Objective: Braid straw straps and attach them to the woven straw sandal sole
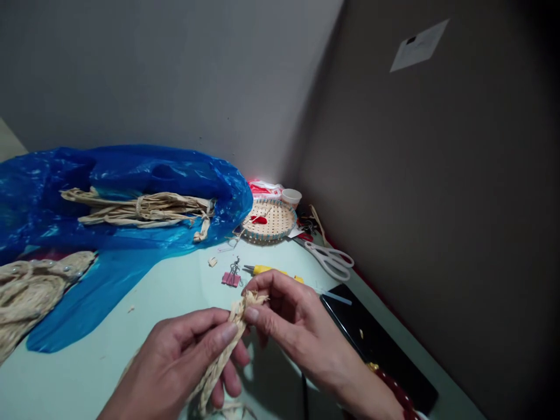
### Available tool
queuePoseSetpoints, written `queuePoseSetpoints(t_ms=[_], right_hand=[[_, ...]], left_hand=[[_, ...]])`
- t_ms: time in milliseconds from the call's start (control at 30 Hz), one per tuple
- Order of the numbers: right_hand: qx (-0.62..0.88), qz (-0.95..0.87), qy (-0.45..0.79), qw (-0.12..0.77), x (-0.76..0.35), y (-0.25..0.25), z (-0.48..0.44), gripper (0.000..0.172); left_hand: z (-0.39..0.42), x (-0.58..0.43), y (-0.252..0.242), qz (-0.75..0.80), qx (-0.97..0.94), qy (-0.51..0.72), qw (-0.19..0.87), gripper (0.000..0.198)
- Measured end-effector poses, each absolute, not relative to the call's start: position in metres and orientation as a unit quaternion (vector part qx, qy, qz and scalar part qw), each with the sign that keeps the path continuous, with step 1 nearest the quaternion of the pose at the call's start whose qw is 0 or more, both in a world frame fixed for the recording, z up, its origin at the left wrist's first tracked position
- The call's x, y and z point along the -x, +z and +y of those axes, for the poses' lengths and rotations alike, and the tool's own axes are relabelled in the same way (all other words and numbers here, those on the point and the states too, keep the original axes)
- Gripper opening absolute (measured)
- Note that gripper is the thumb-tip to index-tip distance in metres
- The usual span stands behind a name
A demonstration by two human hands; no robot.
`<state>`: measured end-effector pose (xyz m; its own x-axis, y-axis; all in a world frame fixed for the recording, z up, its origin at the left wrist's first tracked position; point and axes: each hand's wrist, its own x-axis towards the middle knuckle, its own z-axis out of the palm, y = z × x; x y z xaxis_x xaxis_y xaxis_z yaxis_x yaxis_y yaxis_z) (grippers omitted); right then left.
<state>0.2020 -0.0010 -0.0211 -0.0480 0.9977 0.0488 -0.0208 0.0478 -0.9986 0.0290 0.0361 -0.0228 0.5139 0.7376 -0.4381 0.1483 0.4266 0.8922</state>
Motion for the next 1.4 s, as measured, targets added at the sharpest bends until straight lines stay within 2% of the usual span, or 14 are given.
queuePoseSetpoints(t_ms=[167, 333, 533, 633, 733, 833, 933, 1033, 1167, 1267, 1400], right_hand=[[0.453, -0.503, 0.54, 0.5, -0.203, -0.019, -0.006, 0.025], [0.461, -0.517, 0.518, 0.502, -0.204, -0.017, -0.008, 0.011], [0.449, -0.531, 0.516, 0.5, -0.207, -0.014, -0.01, 0.01], [0.413, -0.523, 0.581, 0.467, -0.212, -0.01, -0.01, 0.015], [0.406, -0.577, 0.58, 0.406, -0.218, -0.007, -0.008, 0.026], [0.406, -0.613, 0.56, 0.382, -0.221, -0.007, -0.006, 0.023], [0.405, -0.575, 0.59, 0.397, -0.217, -0.01, -0.005, 0.018], [0.42, -0.531, 0.61, 0.413, -0.211, -0.012, -0.005, 0.022], [0.435, -0.495, 0.612, 0.436, -0.206, -0.013, -0.007, 0.028], [0.445, -0.476, 0.607, 0.454, -0.206, -0.013, -0.008, 0.027], [0.458, -0.48, 0.587, 0.464, -0.206, -0.01, -0.011, 0.023]], left_hand=[[0.029, -0.026, -0.027, 0.464, -0.489, 0.191, 0.714, 0.044], [0.023, -0.028, -0.021, 0.475, -0.499, 0.18, 0.702, 0.046], [0.03, -0.028, -0.017, 0.424, -0.559, 0.151, 0.696, 0.042], [0.033, -0.025, -0.014, 0.393, -0.567, 0.148, 0.709, 0.04], [0.035, -0.023, -0.011, 0.382, -0.581, 0.127, 0.708, 0.037], [0.034, -0.022, -0.01, 0.389, -0.579, 0.123, 0.706, 0.032], [0.031, -0.022, -0.008, 0.407, -0.564, 0.134, 0.705, 0.024], [0.028, -0.022, -0.004, 0.408, -0.566, 0.148, 0.7, 0.021], [0.024, -0.019, -0.002, 0.394, -0.57, 0.154, 0.704, 0.023], [0.021, -0.014, 0.0, 0.386, -0.568, 0.152, 0.711, 0.019], [0.019, -0.008, 0.0, 0.401, -0.609, 0.147, 0.668, 0.013]])
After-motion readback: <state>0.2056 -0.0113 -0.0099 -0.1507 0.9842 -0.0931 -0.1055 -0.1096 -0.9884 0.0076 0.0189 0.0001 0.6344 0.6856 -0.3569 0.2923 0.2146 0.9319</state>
